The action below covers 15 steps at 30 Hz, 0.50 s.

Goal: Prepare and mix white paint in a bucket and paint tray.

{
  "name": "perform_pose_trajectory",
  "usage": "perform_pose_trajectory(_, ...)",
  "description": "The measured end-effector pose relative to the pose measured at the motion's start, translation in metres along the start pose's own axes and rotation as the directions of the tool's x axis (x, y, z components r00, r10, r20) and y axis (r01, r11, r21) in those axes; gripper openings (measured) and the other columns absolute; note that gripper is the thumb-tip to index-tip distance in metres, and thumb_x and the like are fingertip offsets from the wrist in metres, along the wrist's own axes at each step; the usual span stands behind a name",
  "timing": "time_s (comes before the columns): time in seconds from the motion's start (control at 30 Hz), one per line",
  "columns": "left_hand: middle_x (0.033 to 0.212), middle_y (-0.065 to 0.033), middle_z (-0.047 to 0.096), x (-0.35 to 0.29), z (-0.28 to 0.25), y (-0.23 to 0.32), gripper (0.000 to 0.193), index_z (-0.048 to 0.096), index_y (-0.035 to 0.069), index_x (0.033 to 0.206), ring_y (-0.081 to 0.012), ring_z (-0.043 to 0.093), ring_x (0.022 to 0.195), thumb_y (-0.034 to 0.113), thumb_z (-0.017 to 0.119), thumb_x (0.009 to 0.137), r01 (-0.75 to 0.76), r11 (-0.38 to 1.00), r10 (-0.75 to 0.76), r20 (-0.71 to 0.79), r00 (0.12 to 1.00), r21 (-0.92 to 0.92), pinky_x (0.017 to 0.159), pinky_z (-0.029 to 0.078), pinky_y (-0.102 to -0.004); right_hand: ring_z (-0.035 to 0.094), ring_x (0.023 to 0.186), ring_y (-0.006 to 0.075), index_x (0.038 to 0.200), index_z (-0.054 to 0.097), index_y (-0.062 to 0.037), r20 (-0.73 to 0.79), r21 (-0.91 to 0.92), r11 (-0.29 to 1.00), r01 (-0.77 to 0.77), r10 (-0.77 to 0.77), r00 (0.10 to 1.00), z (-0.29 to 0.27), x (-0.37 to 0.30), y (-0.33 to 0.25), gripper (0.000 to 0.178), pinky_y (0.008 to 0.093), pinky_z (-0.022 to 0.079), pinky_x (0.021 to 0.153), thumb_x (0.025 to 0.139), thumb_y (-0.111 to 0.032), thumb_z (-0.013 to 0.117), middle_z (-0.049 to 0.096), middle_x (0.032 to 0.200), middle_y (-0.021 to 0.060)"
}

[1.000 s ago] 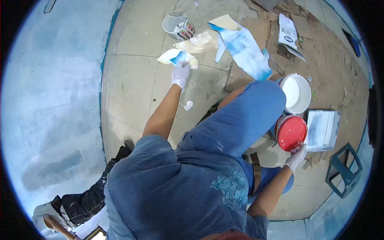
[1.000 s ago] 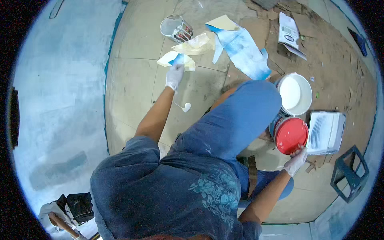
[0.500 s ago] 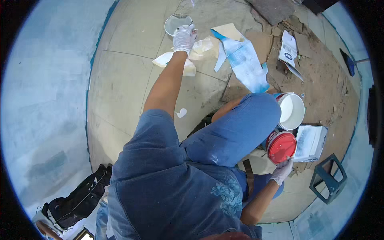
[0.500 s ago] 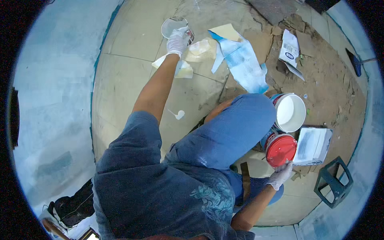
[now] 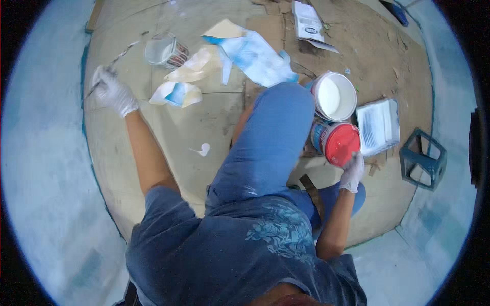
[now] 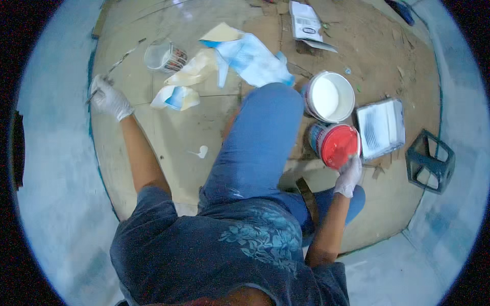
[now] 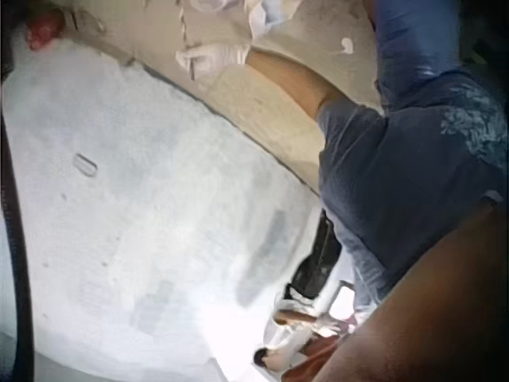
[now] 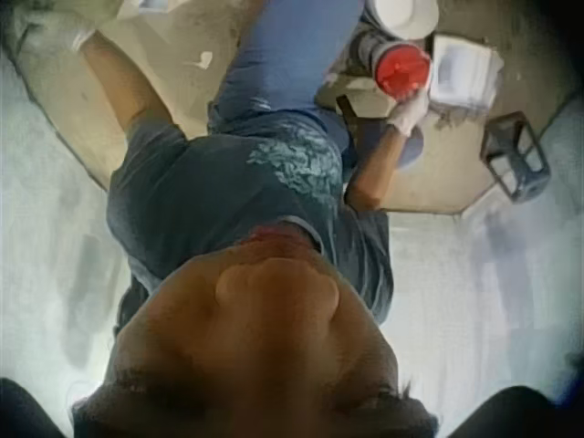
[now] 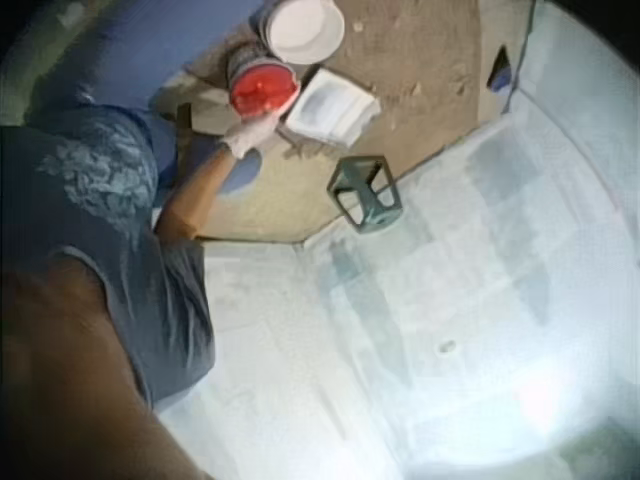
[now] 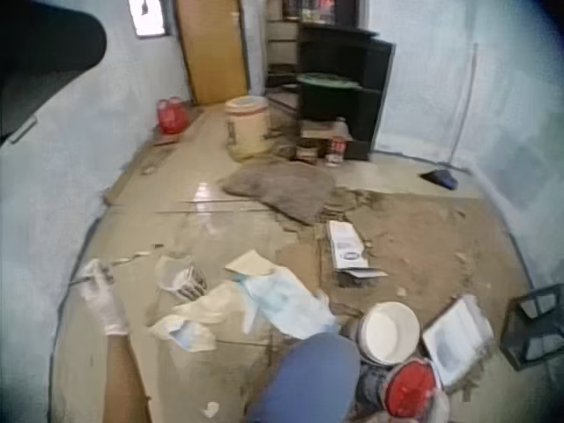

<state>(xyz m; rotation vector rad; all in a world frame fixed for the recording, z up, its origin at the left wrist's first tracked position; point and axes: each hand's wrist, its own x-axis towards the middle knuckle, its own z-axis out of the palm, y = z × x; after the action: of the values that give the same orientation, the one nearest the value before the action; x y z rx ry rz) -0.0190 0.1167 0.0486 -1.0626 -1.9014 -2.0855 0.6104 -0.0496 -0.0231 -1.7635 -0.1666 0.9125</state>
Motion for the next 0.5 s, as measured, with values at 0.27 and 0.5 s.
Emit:
perform_pose_trajectory(0.27, 0.089, -0.0116, 0.064, -0.103, 0.126, 0.183, 0.02, 0.058, -0.002, 0.102, -0.0175, 0.062, 0.076, 0.016, 0.052, 0.095, 0.195, 0.852, 0.09, 0.503, 0.86, -0.486, 0.068, 0.052, -0.03, 0.027, 0.04, 0.0031, 0.083, 0.056, -0.0127, 0.047, 0.028, 0.999, 0.024, -0.025, 0.999, -0.021, 0.024, 0.007, 0.019, 0.0219, 0.021, 0.036, 0.092, -0.029, 0.054, 0.035, 0.054, -0.0097)
perform_pose_trajectory(0.5, 0.085, -0.0067, 0.068, -0.286, 0.245, 0.239, 0.026, 0.066, 0.001, 0.101, -0.0084, 0.06, 0.075, 0.024, 0.063, 0.09, 0.184, 0.956, 0.184, 0.957, 0.222, -0.227, 0.066, 0.046, -0.0241, 0.029, 0.041, 0.003, 0.078, 0.059, -0.0122, 0.051, 0.116, 0.993, -0.029, 0.024, 0.998, -0.047, 0.046, 0.003, 0.024, 0.0222, 0.021, 0.036, 0.092, -0.032, 0.056, 0.037, 0.053, -0.0087)
